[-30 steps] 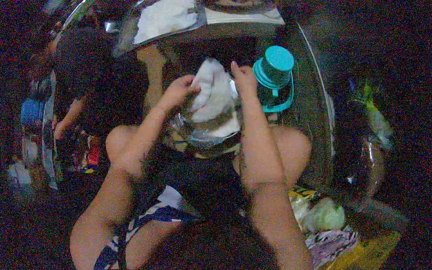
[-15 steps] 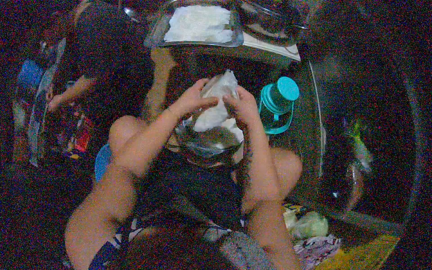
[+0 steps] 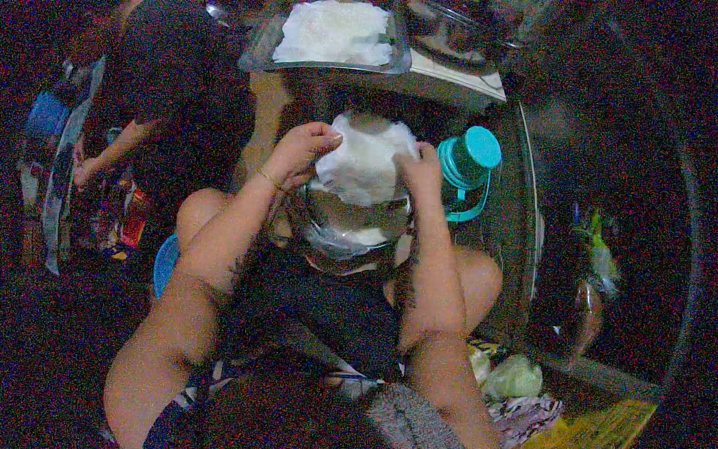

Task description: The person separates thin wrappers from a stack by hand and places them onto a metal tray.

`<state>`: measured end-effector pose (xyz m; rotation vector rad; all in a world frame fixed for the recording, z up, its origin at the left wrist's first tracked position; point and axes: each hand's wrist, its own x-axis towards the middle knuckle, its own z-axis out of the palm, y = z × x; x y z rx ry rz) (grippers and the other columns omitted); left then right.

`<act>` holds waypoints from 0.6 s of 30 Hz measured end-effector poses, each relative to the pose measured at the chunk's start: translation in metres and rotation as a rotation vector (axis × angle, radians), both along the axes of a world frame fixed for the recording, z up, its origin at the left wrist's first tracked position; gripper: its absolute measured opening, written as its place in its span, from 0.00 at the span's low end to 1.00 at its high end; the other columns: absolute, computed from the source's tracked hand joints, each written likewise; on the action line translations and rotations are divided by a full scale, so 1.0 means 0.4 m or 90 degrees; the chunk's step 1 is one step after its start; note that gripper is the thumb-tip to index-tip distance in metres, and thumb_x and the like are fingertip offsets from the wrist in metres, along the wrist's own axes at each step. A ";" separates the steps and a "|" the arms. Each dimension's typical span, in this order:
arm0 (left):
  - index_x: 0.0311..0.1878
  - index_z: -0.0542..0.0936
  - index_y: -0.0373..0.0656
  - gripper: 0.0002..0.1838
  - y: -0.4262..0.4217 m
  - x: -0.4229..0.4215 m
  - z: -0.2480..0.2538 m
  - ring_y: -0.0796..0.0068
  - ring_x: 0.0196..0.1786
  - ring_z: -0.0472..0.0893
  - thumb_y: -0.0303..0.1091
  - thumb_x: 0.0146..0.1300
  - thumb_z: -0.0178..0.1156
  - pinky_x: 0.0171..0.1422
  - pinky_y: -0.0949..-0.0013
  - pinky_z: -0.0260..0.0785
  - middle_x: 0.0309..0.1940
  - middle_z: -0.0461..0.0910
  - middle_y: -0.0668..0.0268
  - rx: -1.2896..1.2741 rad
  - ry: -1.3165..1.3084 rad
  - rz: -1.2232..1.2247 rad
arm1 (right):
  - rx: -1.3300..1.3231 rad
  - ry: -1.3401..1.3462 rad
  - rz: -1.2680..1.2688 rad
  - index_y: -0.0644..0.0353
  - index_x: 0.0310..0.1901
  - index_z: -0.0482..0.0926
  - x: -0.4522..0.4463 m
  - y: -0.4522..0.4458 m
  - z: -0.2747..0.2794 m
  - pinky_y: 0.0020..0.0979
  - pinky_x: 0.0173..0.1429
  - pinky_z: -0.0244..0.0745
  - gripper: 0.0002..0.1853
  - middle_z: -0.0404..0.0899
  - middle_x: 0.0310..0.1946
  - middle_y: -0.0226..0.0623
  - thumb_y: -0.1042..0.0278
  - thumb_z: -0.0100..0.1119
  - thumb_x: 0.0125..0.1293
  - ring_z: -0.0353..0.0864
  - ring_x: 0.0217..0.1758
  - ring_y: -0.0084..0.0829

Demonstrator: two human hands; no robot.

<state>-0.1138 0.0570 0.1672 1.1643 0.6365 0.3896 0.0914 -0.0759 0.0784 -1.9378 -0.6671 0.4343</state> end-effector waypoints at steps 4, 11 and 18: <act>0.39 0.77 0.38 0.06 -0.018 0.004 -0.012 0.75 0.29 0.80 0.30 0.65 0.57 0.31 0.69 0.75 0.30 0.80 0.66 -0.135 -0.058 -0.006 | 0.091 -0.191 0.019 0.62 0.46 0.77 -0.103 0.005 0.055 0.37 0.51 0.73 0.22 0.80 0.42 0.46 0.63 0.70 0.50 0.80 0.45 0.40; 0.45 0.79 0.36 0.09 -0.034 -0.009 0.036 0.79 0.28 0.79 0.27 0.64 0.56 0.28 0.75 0.73 0.31 0.80 0.65 0.016 0.062 -0.062 | 0.230 0.095 0.201 0.59 0.41 0.79 -0.202 0.013 0.163 0.30 0.46 0.75 0.15 0.81 0.36 0.36 0.68 0.70 0.51 0.80 0.39 0.28; 0.48 0.79 0.34 0.13 -0.024 0.003 0.012 0.81 0.29 0.79 0.22 0.60 0.56 0.27 0.81 0.69 0.33 0.80 0.64 0.109 0.050 -0.118 | 0.210 0.094 0.193 0.59 0.38 0.77 -0.168 0.010 0.152 0.31 0.46 0.75 0.17 0.80 0.35 0.36 0.68 0.72 0.47 0.80 0.38 0.30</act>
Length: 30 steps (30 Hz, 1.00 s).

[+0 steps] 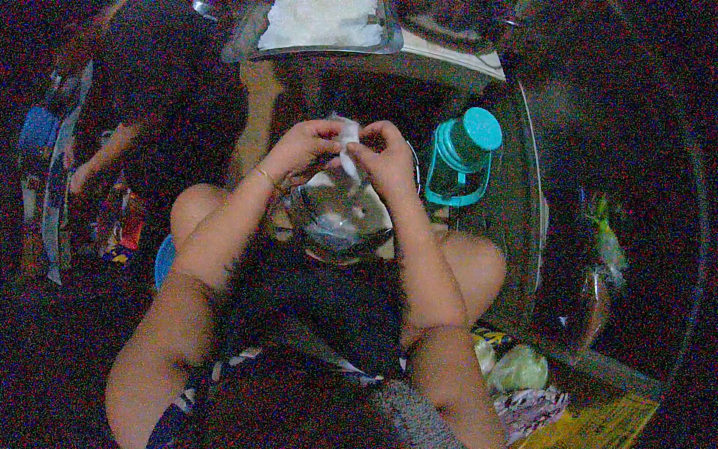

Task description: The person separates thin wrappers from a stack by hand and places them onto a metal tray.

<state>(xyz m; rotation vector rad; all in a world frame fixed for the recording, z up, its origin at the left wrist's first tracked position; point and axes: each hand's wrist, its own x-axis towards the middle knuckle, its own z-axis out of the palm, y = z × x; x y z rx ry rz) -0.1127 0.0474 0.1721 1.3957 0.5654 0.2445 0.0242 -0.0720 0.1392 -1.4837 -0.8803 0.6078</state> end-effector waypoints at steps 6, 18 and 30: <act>0.53 0.78 0.38 0.18 -0.009 0.002 0.012 0.77 0.44 0.80 0.26 0.58 0.61 0.45 0.74 0.74 0.42 0.82 0.65 0.061 -0.024 -0.009 | -0.005 -0.040 0.011 0.59 0.39 0.76 -0.010 -0.006 0.003 0.31 0.46 0.74 0.19 0.80 0.33 0.35 0.65 0.73 0.47 0.79 0.37 0.30; 0.51 0.80 0.41 0.22 -0.022 0.024 -0.016 0.79 0.39 0.78 0.30 0.50 0.68 0.49 0.72 0.72 0.38 0.81 0.69 0.384 0.084 0.030 | -0.020 0.408 0.079 0.64 0.46 0.76 0.003 -0.006 -0.012 0.27 0.34 0.79 0.13 0.80 0.36 0.37 0.75 0.54 0.59 0.80 0.33 0.27; 0.46 0.74 0.39 0.26 -0.058 0.042 -0.011 0.64 0.38 0.78 0.36 0.44 0.72 0.42 0.67 0.73 0.38 0.76 0.57 0.709 -0.005 0.050 | 0.024 0.461 -0.001 0.64 0.47 0.77 0.027 -0.005 -0.041 0.24 0.31 0.78 0.11 0.81 0.37 0.38 0.75 0.55 0.62 0.81 0.33 0.28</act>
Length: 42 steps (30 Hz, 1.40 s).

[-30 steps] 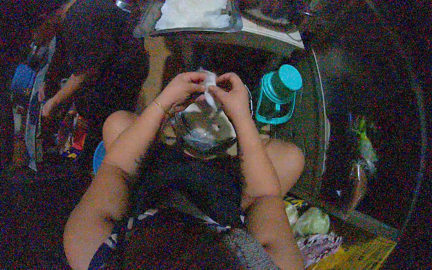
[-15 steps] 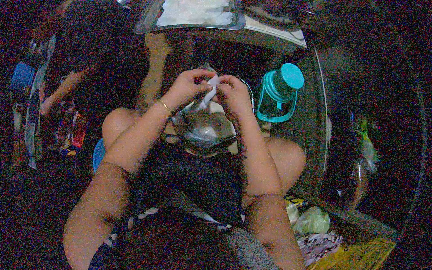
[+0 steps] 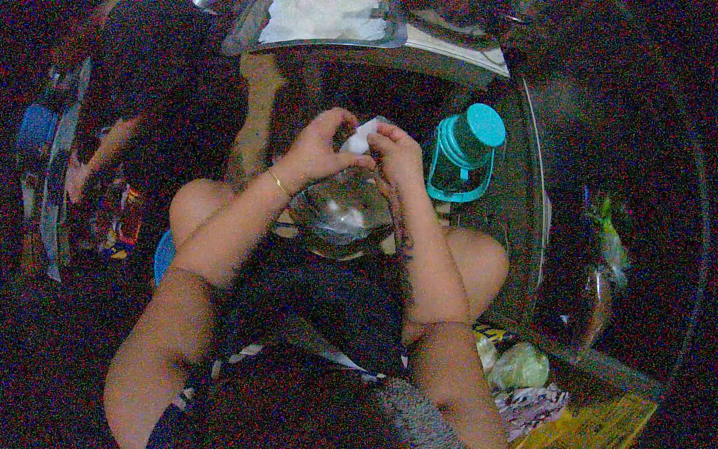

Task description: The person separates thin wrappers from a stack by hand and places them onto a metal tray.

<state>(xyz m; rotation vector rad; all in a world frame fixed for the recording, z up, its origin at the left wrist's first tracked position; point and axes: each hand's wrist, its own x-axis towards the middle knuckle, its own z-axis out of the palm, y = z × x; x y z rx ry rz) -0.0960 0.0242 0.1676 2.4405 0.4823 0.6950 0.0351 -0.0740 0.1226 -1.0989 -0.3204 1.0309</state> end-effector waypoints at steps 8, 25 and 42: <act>0.38 0.80 0.39 0.11 0.029 -0.007 -0.028 0.67 0.33 0.81 0.37 0.60 0.61 0.40 0.68 0.74 0.32 0.81 0.65 -0.570 -0.016 0.082 | 0.040 0.047 0.011 0.67 0.50 0.74 -0.029 -0.011 0.066 0.24 0.35 0.78 0.15 0.81 0.38 0.40 0.77 0.57 0.61 0.81 0.33 0.28; 0.46 0.75 0.38 0.09 0.067 -0.003 -0.032 0.68 0.40 0.79 0.32 0.67 0.54 0.42 0.63 0.78 0.39 0.78 0.61 -0.985 -0.239 0.071 | -0.054 -0.699 0.168 0.61 0.32 0.71 -0.044 -0.025 0.037 0.31 0.40 0.71 0.16 0.72 0.30 0.37 0.66 0.71 0.49 0.73 0.35 0.33; 0.40 0.81 0.41 0.12 0.054 -0.016 -0.048 0.79 0.34 0.78 0.39 0.59 0.64 0.42 0.71 0.72 0.31 0.82 0.70 -0.355 0.106 0.135 | -0.067 -0.319 0.084 0.60 0.26 0.75 0.026 -0.012 -0.039 0.27 0.29 0.66 0.04 0.74 0.20 0.31 0.71 0.59 0.52 0.71 0.22 0.23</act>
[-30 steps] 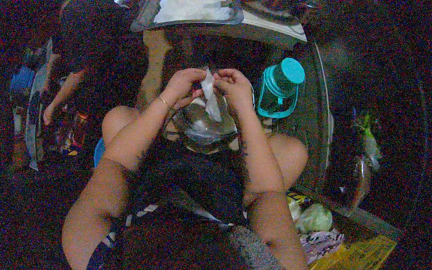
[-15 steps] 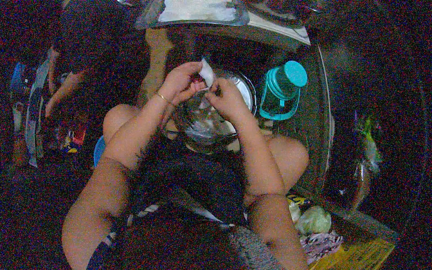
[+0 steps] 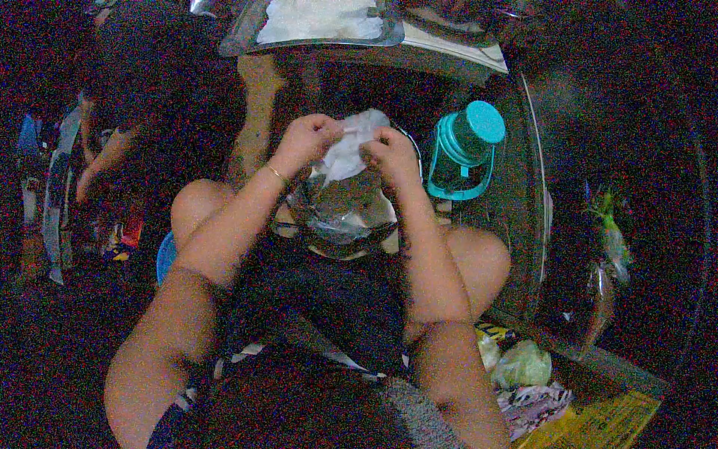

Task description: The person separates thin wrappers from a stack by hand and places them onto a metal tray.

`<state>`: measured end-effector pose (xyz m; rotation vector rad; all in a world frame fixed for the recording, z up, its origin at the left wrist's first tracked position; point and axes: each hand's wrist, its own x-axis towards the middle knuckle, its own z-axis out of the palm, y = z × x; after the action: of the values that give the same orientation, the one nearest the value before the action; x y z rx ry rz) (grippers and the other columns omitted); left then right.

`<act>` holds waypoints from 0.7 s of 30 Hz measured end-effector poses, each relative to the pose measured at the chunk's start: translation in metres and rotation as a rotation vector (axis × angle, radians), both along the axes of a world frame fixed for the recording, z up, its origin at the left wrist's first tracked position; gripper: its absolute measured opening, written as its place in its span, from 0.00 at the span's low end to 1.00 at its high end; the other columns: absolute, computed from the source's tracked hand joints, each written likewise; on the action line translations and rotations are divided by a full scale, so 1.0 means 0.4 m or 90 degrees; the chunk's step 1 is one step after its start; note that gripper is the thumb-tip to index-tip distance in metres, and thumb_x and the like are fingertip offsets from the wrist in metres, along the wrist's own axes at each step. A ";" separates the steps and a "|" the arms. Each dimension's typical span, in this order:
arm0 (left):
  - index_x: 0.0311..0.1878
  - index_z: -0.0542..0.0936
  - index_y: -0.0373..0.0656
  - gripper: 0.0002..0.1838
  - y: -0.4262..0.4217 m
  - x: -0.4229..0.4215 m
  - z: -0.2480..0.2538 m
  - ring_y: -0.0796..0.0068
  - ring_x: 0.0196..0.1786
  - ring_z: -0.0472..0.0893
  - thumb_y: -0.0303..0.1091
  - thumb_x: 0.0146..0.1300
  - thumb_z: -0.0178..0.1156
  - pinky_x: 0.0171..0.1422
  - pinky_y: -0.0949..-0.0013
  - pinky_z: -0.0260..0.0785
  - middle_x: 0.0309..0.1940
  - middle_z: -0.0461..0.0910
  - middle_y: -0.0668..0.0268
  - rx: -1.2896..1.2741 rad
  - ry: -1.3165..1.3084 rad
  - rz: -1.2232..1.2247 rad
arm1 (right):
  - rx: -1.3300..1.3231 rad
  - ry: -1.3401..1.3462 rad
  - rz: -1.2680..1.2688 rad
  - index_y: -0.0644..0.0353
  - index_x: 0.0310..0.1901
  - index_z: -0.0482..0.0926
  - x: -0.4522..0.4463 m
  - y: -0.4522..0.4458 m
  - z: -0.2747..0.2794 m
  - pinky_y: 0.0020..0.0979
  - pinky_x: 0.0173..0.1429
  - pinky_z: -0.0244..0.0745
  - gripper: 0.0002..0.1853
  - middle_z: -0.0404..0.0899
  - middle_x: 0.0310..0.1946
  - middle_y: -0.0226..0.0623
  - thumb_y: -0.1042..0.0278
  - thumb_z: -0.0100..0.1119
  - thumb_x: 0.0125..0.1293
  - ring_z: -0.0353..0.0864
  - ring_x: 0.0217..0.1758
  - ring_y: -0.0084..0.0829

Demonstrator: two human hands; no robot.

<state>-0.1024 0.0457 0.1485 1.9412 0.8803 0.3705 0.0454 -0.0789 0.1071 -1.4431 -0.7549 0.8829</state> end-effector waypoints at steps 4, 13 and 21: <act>0.33 0.78 0.38 0.09 -0.013 0.006 -0.006 0.81 0.26 0.72 0.35 0.60 0.61 0.32 0.70 0.67 0.23 0.76 0.69 -0.091 -0.143 0.046 | 0.071 0.208 -0.028 0.58 0.26 0.71 0.016 -0.008 0.001 0.23 0.24 0.61 0.05 0.69 0.20 0.27 0.77 0.57 0.50 0.66 0.21 0.19; 0.34 0.77 0.38 0.08 -0.030 0.031 -0.082 0.76 0.32 0.76 0.35 0.61 0.59 0.39 0.69 0.70 0.27 0.79 0.64 0.107 -0.138 -0.027 | -0.028 -0.010 -0.132 0.62 0.32 0.79 -0.009 0.022 -0.034 0.29 0.35 0.71 0.10 0.79 0.27 0.32 0.63 0.62 0.59 0.75 0.30 0.24; 0.38 0.78 0.40 0.11 -0.025 0.035 -0.094 0.78 0.33 0.75 0.39 0.61 0.62 0.41 0.71 0.70 0.30 0.78 0.68 -0.045 -0.122 -0.016 | 0.025 0.054 -0.109 0.62 0.37 0.82 -0.009 0.028 -0.073 0.28 0.42 0.73 0.10 0.82 0.32 0.34 0.64 0.61 0.59 0.78 0.34 0.25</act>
<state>-0.0885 0.0356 0.1110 1.8157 0.7346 0.4947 0.0419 -0.0675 0.0778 -1.4043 -0.5725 0.7885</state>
